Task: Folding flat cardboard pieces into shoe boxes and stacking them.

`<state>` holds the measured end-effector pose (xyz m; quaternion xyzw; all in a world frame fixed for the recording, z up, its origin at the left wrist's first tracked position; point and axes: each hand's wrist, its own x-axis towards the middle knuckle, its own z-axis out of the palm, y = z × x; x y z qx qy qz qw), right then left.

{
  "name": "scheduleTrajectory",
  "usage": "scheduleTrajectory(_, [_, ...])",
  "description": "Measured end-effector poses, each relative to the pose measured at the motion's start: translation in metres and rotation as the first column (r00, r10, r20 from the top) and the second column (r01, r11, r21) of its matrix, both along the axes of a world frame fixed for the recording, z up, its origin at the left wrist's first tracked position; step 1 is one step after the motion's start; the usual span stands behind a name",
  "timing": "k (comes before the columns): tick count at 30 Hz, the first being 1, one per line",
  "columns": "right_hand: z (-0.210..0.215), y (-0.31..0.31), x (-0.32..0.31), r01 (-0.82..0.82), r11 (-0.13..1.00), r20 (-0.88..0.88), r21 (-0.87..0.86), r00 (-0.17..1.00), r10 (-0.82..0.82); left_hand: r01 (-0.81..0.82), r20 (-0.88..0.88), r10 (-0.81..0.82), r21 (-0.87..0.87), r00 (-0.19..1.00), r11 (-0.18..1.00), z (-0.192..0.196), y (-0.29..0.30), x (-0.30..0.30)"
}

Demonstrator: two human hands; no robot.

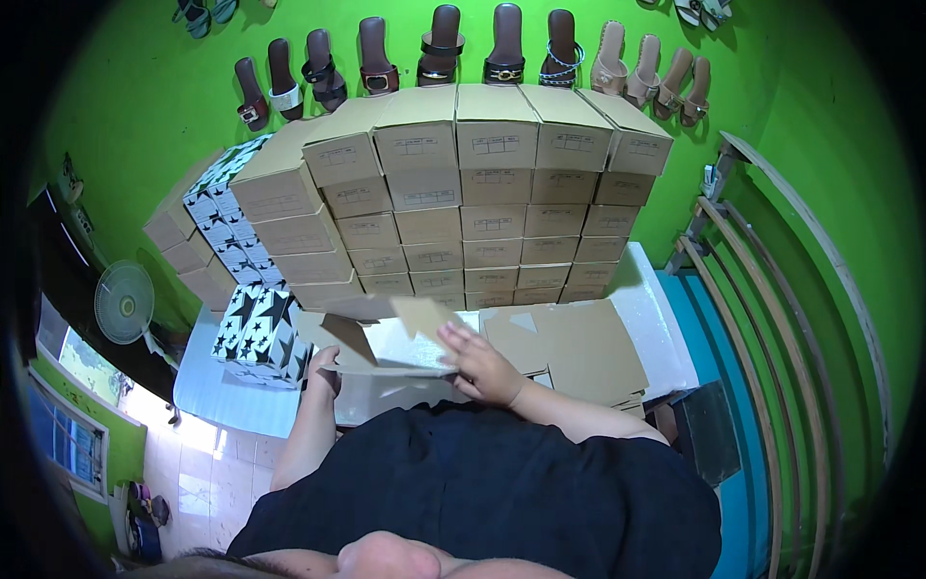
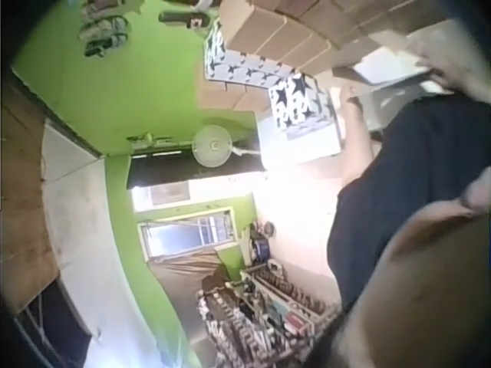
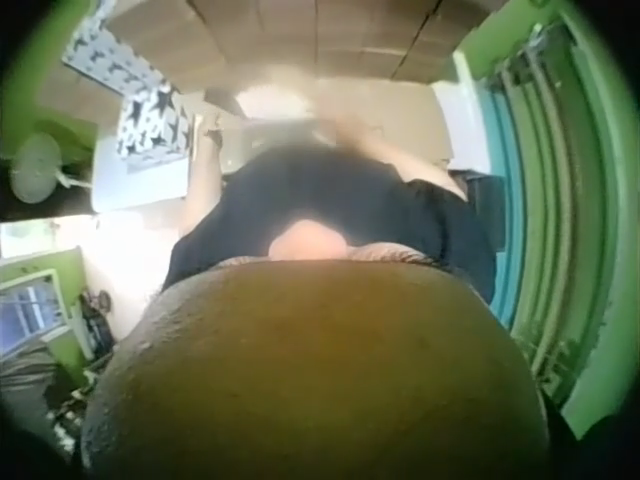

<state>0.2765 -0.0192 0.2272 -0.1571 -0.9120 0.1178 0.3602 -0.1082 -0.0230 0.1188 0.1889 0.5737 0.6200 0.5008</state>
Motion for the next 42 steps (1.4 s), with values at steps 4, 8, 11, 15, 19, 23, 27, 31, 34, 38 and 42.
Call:
scheduleTrajectory(4, [-0.021, 0.01, 0.006, 0.159, 0.911, -0.044, -0.38, 0.981, -0.189, 0.058, -0.215, -0.046, 0.051, 0.975, 0.997, 0.039, -0.016, 0.018])
scheduleTrajectory(8, [-0.029, 0.005, 0.004, 0.128, 0.896, -0.077, -0.425, 0.981, -0.177, 0.025, -0.169, 0.018, 0.249, 0.985, 0.968, 0.028, -0.019, 0.014])
scheduleTrajectory(11, [-0.035, 0.015, 0.008, 0.146, 0.9, -0.037, -0.41, 0.984, -0.176, 0.073, -0.297, 0.005, 0.249, 0.955, 0.966, 0.042, -0.024, 0.018])
scheduleTrajectory(15, [-0.06, 0.02, 0.014, 0.202, 0.876, 0.069, -0.438, 0.979, -0.191, 0.312, -0.47, -0.261, 0.032, 0.843, 0.95, 0.013, -0.021, -0.008])
scheduleTrajectory(19, [-0.112, 0.019, 0.016, 0.271, 0.779, 0.187, -0.566, 0.962, -0.199, 0.343, -0.421, -0.271, 0.105, 0.866, 0.934, -0.044, -0.022, 0.002])
scheduleTrajectory(23, [-0.149, 0.021, 0.017, 0.316, 0.625, 0.254, -0.714, 0.949, -0.189, 0.404, -0.561, -0.335, -0.001, 0.757, 0.915, -0.089, -0.03, 0.001])
scheduleTrajectory(27, [-0.159, 0.018, 0.013, 0.316, 0.483, 0.267, -0.817, 0.949, -0.169, 0.399, -0.57, -0.454, -0.229, 0.685, 0.888, -0.106, -0.033, -0.003])
scheduleTrajectory(31, [-0.158, 0.013, 0.012, 0.304, 0.42, 0.235, -0.855, 0.949, -0.209, 0.367, -0.467, -0.458, -0.278, 0.756, 0.888, -0.107, -0.029, -0.002])
scheduleTrajectory(34, [-0.152, 0.012, 0.009, 0.322, 0.356, 0.235, -0.877, 0.935, -0.267, 0.343, -0.348, -0.413, -0.247, 0.841, 0.906, -0.116, -0.028, -0.005])
scheduleTrajectory(38, [-0.161, 0.013, 0.008, 0.342, 0.396, 0.19, -0.852, 0.907, -0.375, 0.347, -0.309, -0.432, -0.294, 0.847, 0.891, -0.128, -0.026, -0.012])
scheduleTrajectory(42, [-0.156, 0.018, 0.01, 0.396, 0.535, 0.168, -0.746, 0.89, -0.424, 0.322, -0.246, -0.378, -0.238, 0.893, 0.916, -0.127, -0.03, -0.006])
